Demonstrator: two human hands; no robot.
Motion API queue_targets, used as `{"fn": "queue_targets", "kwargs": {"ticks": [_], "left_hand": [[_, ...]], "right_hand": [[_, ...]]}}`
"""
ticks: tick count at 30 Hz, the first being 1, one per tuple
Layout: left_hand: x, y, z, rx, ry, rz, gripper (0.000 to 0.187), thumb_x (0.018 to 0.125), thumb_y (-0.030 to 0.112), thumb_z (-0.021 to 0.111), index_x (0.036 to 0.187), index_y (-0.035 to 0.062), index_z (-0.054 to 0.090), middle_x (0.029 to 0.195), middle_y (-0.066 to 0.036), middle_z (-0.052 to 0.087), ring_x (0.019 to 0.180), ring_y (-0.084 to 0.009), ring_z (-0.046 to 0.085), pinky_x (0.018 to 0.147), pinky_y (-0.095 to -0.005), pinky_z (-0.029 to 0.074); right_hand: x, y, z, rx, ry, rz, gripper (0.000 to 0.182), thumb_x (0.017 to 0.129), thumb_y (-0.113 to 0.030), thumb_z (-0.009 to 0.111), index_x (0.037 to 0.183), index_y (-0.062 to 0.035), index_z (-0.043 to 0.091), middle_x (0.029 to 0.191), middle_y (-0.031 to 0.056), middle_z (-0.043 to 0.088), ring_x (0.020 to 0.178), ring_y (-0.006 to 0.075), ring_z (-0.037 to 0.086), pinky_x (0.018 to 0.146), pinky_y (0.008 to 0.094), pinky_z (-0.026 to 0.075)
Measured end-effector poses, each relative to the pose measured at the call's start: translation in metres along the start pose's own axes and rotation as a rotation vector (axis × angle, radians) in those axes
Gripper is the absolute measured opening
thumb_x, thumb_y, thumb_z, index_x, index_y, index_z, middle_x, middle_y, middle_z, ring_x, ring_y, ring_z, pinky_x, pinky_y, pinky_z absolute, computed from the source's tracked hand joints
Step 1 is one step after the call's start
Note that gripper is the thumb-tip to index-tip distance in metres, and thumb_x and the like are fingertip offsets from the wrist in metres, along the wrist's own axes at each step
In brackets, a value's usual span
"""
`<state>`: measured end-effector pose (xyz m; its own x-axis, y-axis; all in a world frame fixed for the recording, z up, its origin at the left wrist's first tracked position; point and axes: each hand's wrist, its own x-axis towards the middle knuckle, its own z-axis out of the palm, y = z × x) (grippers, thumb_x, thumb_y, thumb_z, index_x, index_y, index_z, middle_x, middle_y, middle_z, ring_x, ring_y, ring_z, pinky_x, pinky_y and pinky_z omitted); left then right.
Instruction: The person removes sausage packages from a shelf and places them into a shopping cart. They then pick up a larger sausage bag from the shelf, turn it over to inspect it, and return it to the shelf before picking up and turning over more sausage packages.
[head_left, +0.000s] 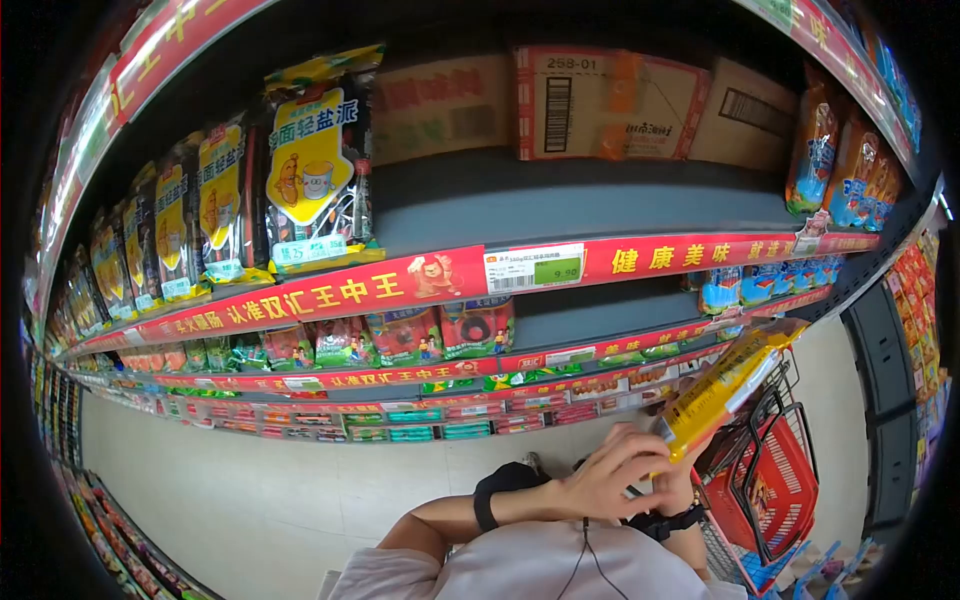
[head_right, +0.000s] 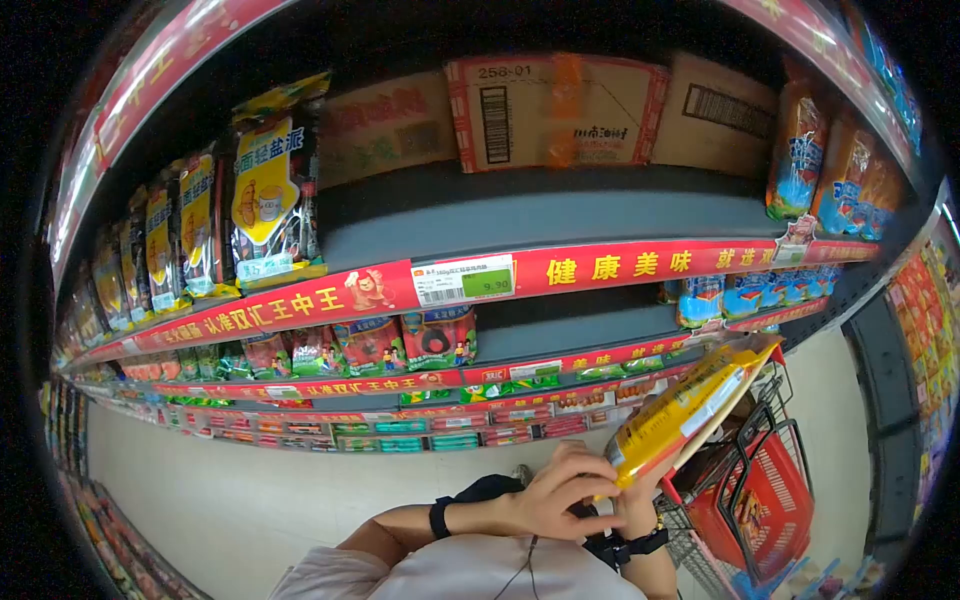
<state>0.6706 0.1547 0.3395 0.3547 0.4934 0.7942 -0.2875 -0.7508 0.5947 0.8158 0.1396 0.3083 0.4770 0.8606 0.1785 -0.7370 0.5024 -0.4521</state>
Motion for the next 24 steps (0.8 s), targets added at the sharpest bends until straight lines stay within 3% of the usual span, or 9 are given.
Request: {"fn": "queue_targets", "kwargs": {"ticks": [5,9,11,12,14,16,18,21,24], "left_hand": [[-0.007,-0.008,0.013,-0.064,0.082,-0.209,0.032,0.067,0.0,0.073,0.093,0.004,0.055,0.098,-0.011,0.048,0.087,-0.0265,0.052,0.074,-0.0313,0.044],[-0.005,-0.016,0.015,-0.166,-0.043,-0.145,0.033,0.068,0.002,0.072,0.094,0.005,0.054,0.101,-0.012,0.049,0.093,-0.0266,0.052,0.075,-0.0317,0.044],[0.008,-0.016,-0.004,-0.106,-0.343,-0.176,0.032,0.069,0.012,0.074,0.094,0.0065,0.054,0.103,-0.013,0.051,0.093,-0.0264,0.053,0.075,-0.031,0.045],[0.003,-0.03,-0.01,-0.091,-0.25,-0.282,0.036,0.072,0.026,0.072,0.097,0.0071,0.054,0.106,-0.011,0.053,0.094,-0.0236,0.054,0.075,-0.0306,0.045],[-0.022,-0.078,-0.021,-0.338,-0.244,-0.927,0.042,0.077,0.035,0.068,0.104,0.0057,0.052,0.105,-0.009,0.055,0.096,-0.021,0.055,0.08,-0.0319,0.045],[-0.038,-0.116,-0.041,-0.676,0.148,-1.491,0.041,0.082,0.037,0.063,0.104,0.0041,0.053,0.102,-0.008,0.058,0.096,-0.0192,0.056,0.083,-0.0324,0.045],[-0.065,-0.142,-0.05,-0.855,0.561,-1.455,0.033,0.085,0.034,0.06,0.098,0.0042,0.057,0.097,-0.009,0.061,0.097,-0.0203,0.057,0.084,-0.0329,0.046],[-0.069,-0.148,-0.051,-0.839,0.677,-1.14,0.026,0.087,0.031,0.057,0.092,0.0047,0.06,0.097,-0.009,0.062,0.1,-0.0203,0.057,0.083,-0.0319,0.047],[-0.068,-0.144,-0.046,-0.744,0.687,-1.14,0.026,0.088,0.027,0.056,0.09,0.0025,0.062,0.093,-0.01,0.064,0.096,-0.0195,0.06,0.077,-0.0288,0.048]], "right_hand": [[-0.008,-0.008,-0.005,-0.124,0.297,-0.284,0.063,0.088,-0.048,0.042,0.136,-0.0087,0.028,0.1,0.0133,0.051,0.087,0.0252,0.052,0.076,0.0387,0.046],[-0.006,-0.019,-0.013,-0.064,0.416,-0.277,0.063,0.089,-0.048,0.039,0.135,-0.0064,0.026,0.099,0.0131,0.051,0.082,0.0239,0.054,0.075,0.0371,0.048],[-0.002,-0.029,-0.041,-0.138,-0.152,-0.225,0.062,0.09,-0.047,0.039,0.133,-0.0039,0.027,0.096,0.0128,0.052,0.074,0.0219,0.054,0.068,0.0344,0.05],[-0.002,-0.035,-0.047,-0.169,-0.126,-0.195,0.068,0.086,-0.05,0.046,0.131,-0.0023,0.028,0.093,0.0126,0.052,0.068,0.0205,0.054,0.06,0.0326,0.051],[-0.001,-0.038,-0.055,-0.17,-0.198,-0.186,0.072,0.083,-0.051,0.05,0.131,-0.0017,0.028,0.091,0.0125,0.051,0.068,0.0199,0.054,0.059,0.0326,0.05],[-0.003,-0.037,-0.058,-0.164,-0.273,-0.187,0.077,0.081,-0.053,0.054,0.131,-0.0011,0.027,0.09,0.0123,0.051,0.068,0.0194,0.055,0.058,0.0325,0.05],[-0.011,-0.033,-0.056,-0.163,-0.182,-0.162,0.085,0.076,-0.057,0.058,0.131,-0.0005,0.027,0.09,0.0118,0.051,0.069,0.0203,0.056,0.057,0.0324,0.05],[-0.016,-0.028,-0.064,-0.158,-0.156,-0.167,0.081,0.079,-0.055,0.055,0.131,-0.0004,0.027,0.09,0.0121,0.051,0.07,0.0215,0.057,0.056,0.033,0.05],[-0.017,-0.032,-0.063,-0.135,-0.2,-0.051,0.076,0.082,-0.051,0.054,0.134,-0.0044,0.025,0.091,0.011,0.05,0.075,0.0228,0.056,0.063,0.0375,0.051]]}}
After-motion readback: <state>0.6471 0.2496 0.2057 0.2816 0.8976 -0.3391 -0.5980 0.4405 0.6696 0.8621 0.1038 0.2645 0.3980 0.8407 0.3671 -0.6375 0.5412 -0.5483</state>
